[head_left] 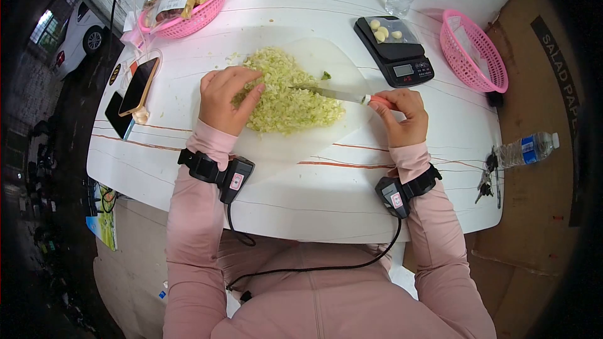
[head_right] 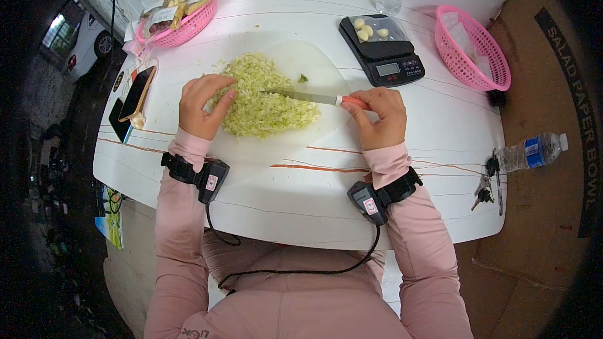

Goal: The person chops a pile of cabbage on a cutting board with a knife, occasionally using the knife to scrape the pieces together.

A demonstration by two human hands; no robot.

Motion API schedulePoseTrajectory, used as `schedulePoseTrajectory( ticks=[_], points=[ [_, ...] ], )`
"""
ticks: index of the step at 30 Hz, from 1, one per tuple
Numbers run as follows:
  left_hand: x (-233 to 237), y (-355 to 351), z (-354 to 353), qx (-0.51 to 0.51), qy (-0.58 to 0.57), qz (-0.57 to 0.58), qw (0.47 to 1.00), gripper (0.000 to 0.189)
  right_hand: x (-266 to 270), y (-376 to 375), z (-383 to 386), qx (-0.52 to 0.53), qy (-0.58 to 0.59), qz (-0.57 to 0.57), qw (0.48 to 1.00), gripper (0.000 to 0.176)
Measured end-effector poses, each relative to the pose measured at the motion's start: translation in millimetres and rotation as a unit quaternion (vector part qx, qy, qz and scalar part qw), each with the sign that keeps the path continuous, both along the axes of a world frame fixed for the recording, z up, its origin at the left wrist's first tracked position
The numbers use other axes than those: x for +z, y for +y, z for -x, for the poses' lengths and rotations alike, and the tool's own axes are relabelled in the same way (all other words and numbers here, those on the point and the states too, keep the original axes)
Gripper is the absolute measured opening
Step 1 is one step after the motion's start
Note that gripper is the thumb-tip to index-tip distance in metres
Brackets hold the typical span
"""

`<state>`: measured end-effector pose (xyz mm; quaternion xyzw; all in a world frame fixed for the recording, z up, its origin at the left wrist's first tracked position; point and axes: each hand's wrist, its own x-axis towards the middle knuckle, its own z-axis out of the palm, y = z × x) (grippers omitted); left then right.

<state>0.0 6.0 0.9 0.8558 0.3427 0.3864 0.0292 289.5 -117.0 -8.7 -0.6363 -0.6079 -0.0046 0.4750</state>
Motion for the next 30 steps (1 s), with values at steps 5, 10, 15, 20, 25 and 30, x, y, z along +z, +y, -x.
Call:
schedulePoseTrajectory(
  ticks=[5,10,15,20,25,30],
  points=[
    [-2.6,0.7,-0.6,-0.008,-0.017,-0.008,1.0,0.018,-0.7,-0.1,0.3,0.011,-0.02,-0.008,1.0,0.015],
    [-2.6,0.7,-1.3,-0.008,-0.019,-0.011,1.0,0.019,-0.1,-0.7,3.2,0.046,-0.022,-0.02,0.999,0.018],
    [-2.5,0.4,-1.6,-0.009,-0.021,-0.008,1.0,0.02,1.1,-1.9,4.3,0.066,-0.035,-0.013,0.997,0.019],
    [-0.2,-0.9,-0.3,-0.006,0.0,-0.002,1.0,0.021,7.7,-4.8,8.0,0.065,-0.076,-0.036,0.994,0.02],
    [-0.7,-0.9,-0.1,-0.004,-0.003,-0.006,1.0,0.021,10.2,-6.5,6.6,0.061,-0.067,-0.074,0.993,0.021],
    [-1.6,0.3,-1.3,-0.002,-0.023,-0.018,1.0,0.019,8.5,-6.0,5.5,0.049,-0.074,-0.083,0.993,0.02]
  ],
)
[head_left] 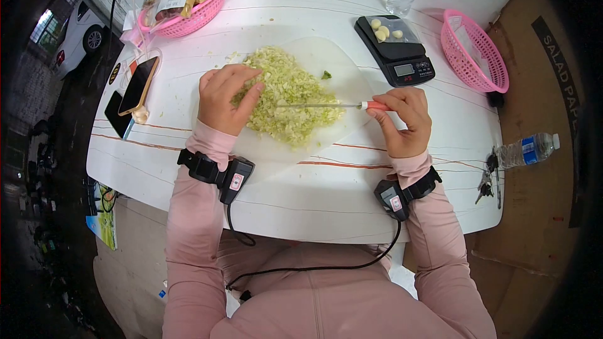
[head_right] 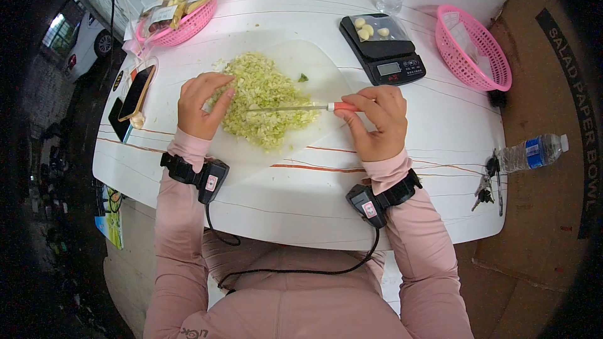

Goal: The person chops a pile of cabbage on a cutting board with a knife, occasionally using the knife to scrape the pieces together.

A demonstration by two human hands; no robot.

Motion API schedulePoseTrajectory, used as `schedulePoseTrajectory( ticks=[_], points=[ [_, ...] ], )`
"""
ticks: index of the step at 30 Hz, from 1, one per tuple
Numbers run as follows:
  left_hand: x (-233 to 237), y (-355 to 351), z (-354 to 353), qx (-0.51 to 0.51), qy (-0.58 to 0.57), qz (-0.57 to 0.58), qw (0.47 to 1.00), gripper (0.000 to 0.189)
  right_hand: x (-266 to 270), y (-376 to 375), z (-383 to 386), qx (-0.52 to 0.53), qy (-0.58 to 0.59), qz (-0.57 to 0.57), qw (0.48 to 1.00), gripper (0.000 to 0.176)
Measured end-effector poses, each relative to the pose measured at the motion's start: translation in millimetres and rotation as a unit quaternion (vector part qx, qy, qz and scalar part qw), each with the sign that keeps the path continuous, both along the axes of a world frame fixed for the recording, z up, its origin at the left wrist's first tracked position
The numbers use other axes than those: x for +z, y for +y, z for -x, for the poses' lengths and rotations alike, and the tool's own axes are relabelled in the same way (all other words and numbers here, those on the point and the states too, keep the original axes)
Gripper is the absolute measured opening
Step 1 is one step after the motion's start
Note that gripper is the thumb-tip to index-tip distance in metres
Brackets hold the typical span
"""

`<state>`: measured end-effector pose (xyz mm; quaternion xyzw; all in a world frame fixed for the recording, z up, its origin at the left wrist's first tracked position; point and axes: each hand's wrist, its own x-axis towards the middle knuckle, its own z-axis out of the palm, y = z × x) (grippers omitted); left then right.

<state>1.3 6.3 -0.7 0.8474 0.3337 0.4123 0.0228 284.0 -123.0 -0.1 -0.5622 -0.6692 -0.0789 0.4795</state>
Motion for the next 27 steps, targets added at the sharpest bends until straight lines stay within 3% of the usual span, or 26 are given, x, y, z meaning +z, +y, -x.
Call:
schedulePoseTrajectory(
  ticks=[8,11,13,14,16,27],
  points=[
    [-0.8,0.6,0.9,0.005,-0.003,-0.002,1.0,0.023,-2.5,0.7,1.3,0.009,-0.011,0.043,0.999,0.017],
    [3.5,-2.9,0.5,-0.005,0.014,0.011,1.0,0.038,0.7,-0.9,3.1,0.005,-0.018,0.032,0.999,0.018],
    [3.8,-4.3,-0.4,-0.007,0.032,0.025,0.999,0.061,2.4,-1.9,4.4,0.016,-0.018,0.036,0.999,0.019],
    [2.8,-4.4,-0.8,-0.007,0.032,0.025,0.999,0.061,1.7,-1.6,4.5,0.016,-0.018,0.036,0.999,0.019],
    [-0.7,-4.1,-1.7,0.001,0.08,0.029,0.996,0.079,-0.5,-0.9,4.5,0.021,-0.021,0.031,0.999,0.019],
    [-8.6,-5.7,-1.7,0.029,0.14,0.047,0.989,0.096,-8.2,1.4,6.5,0.02,-0.032,0.033,0.999,0.02]
  ],
)
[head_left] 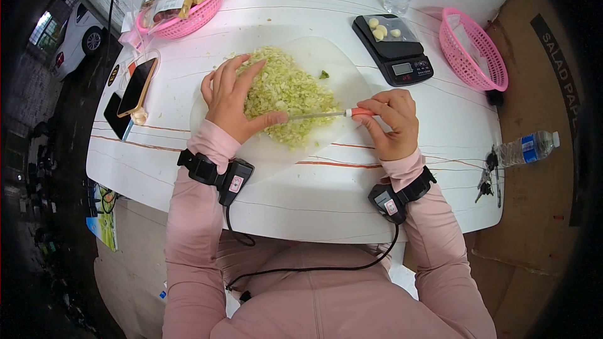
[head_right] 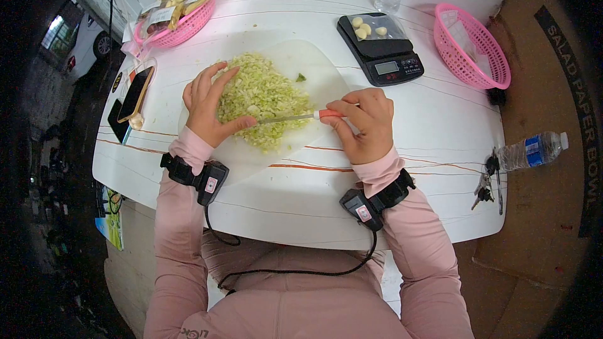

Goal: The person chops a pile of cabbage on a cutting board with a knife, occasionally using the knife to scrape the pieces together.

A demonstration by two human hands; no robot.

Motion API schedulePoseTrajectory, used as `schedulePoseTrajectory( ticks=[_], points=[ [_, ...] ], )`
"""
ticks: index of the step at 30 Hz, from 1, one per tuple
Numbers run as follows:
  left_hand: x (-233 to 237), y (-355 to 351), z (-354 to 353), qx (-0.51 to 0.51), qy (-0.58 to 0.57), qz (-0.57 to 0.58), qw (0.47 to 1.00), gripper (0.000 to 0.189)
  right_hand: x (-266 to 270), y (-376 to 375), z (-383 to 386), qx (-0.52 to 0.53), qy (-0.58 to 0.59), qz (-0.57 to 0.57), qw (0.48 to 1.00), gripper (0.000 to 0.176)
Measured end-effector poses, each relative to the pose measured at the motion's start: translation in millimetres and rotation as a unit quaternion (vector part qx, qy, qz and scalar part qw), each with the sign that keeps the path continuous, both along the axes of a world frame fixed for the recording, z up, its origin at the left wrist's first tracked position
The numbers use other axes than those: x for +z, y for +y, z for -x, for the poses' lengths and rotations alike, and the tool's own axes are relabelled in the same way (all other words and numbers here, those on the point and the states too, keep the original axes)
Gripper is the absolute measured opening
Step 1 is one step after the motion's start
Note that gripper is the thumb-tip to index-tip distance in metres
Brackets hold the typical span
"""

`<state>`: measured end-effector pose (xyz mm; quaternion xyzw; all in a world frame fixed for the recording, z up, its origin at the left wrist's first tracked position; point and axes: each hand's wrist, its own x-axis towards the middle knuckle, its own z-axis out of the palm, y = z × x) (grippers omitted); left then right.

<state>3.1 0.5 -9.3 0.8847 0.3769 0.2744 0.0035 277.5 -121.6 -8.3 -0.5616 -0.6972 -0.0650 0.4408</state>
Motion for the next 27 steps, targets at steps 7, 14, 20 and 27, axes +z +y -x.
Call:
schedulePoseTrajectory(
  ticks=[7,14,20,27],
  points=[
    [-5.6,-1.9,-2.1,0.029,0.004,0.014,0.999,0.109,4.8,-2.1,4.7,-0.008,-0.044,-0.01,0.999,0.02],
    [-3.5,-7.5,-6.4,0.052,0.002,0.031,0.998,0.119,2.0,-0.6,5.1,-0.008,-0.064,-0.008,0.998,0.02],
    [-1.8,-11.0,-8.8,0.06,-0.007,0.046,0.997,0.121,-16.5,5.5,-1.9,-0.009,-0.027,0.045,0.999,0.018],
    [-4.4,-11.9,-11.1,0.058,-0.014,0.056,0.997,0.119,-27.6,9.5,-6.8,0.019,0.058,0.109,0.992,0.018]
  ],
)
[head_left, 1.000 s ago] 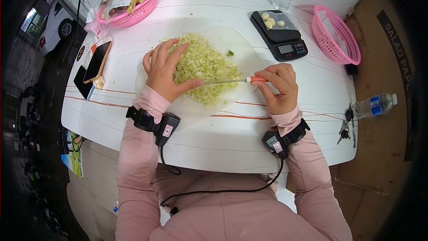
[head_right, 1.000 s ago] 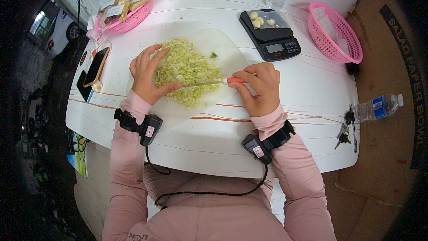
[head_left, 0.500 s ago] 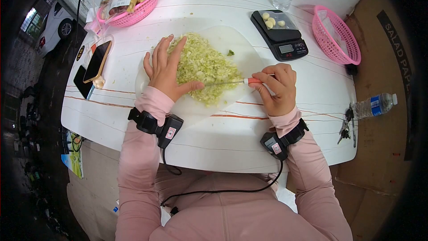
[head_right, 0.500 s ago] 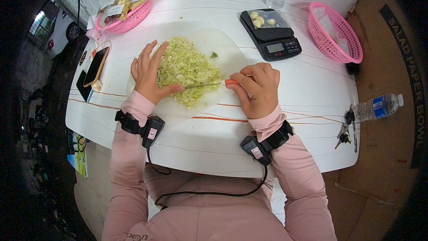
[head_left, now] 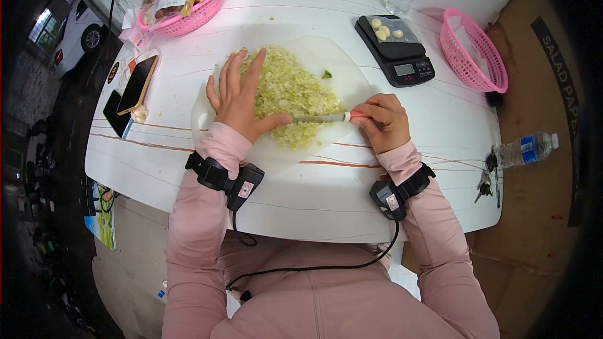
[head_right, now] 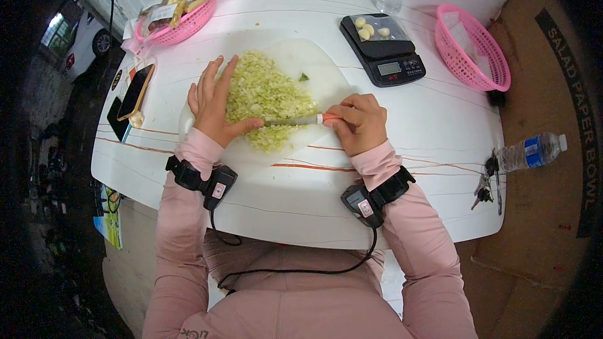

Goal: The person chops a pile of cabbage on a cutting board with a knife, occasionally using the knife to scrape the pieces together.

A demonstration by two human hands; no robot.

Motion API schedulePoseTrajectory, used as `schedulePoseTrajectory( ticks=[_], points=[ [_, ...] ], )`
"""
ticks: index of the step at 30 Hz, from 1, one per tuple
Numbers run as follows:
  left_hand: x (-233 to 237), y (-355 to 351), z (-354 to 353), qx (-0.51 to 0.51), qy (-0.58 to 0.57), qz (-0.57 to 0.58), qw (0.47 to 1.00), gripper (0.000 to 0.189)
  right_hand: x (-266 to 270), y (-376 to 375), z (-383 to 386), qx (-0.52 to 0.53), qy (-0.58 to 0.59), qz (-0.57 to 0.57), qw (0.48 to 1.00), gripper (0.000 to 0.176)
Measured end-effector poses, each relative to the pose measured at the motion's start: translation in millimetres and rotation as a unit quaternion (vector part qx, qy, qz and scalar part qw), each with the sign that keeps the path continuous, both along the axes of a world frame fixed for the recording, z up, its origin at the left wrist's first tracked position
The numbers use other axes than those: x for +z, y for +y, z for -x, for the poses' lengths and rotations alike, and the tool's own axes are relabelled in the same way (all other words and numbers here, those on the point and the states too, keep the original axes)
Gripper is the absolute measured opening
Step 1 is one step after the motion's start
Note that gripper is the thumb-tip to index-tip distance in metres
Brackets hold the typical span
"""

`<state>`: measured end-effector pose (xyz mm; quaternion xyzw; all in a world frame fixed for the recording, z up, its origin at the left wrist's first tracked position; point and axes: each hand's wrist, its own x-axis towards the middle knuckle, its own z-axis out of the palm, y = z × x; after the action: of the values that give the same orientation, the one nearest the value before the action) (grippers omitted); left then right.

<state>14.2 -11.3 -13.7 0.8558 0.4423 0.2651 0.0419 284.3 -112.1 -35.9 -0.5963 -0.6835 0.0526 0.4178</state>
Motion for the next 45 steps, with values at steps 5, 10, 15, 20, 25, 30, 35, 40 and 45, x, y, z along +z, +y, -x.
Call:
schedulePoseTrajectory(
  ticks=[5,10,15,20,25,30,35,40,45],
  points=[
    [6.2,-0.6,2.7,0.002,-0.001,0.015,1.0,0.12,24.7,-6.4,10.4,-0.012,-0.098,-0.085,0.991,0.019],
    [10.3,7.8,11.9,-0.029,-0.016,-0.003,0.999,0.122,36.8,-13.0,14.7,-0.006,-0.137,-0.188,0.973,0.021],
    [8.9,10.1,13.0,-0.043,-0.036,-0.029,0.998,0.123,38.9,-15.0,16.1,-0.013,-0.14,-0.206,0.968,0.022],
    [1.7,8.3,6.7,-0.018,-0.011,-0.007,1.0,0.124,36.0,-12.7,16.9,-0.009,-0.152,-0.198,0.968,0.022],
    [1.4,3.5,4.1,0.013,0.005,-0.014,1.0,0.126,32.4,-9.0,15.6,-0.014,-0.153,-0.152,0.976,0.02],
    [-1.2,4.7,1.5,0.02,-0.002,-0.018,1.0,0.125,-2.2,0.6,5.7,-0.022,-0.06,-0.05,0.997,0.017],
    [3.1,3.4,0.6,0.023,0.001,-0.039,0.999,0.124,-3.0,1.9,4.0,-0.021,-0.009,0.003,1.0,0.018],
    [12.9,1.7,4.9,0.008,-0.01,-0.038,0.999,0.125,32.0,-8.8,13.5,-0.015,-0.138,-0.128,0.982,0.018],
    [12.8,1.4,5.4,-0.006,-0.012,-0.008,1.0,0.132,36.0,-12.2,18.5,0.003,-0.164,-0.16,0.973,0.02]
  ],
)
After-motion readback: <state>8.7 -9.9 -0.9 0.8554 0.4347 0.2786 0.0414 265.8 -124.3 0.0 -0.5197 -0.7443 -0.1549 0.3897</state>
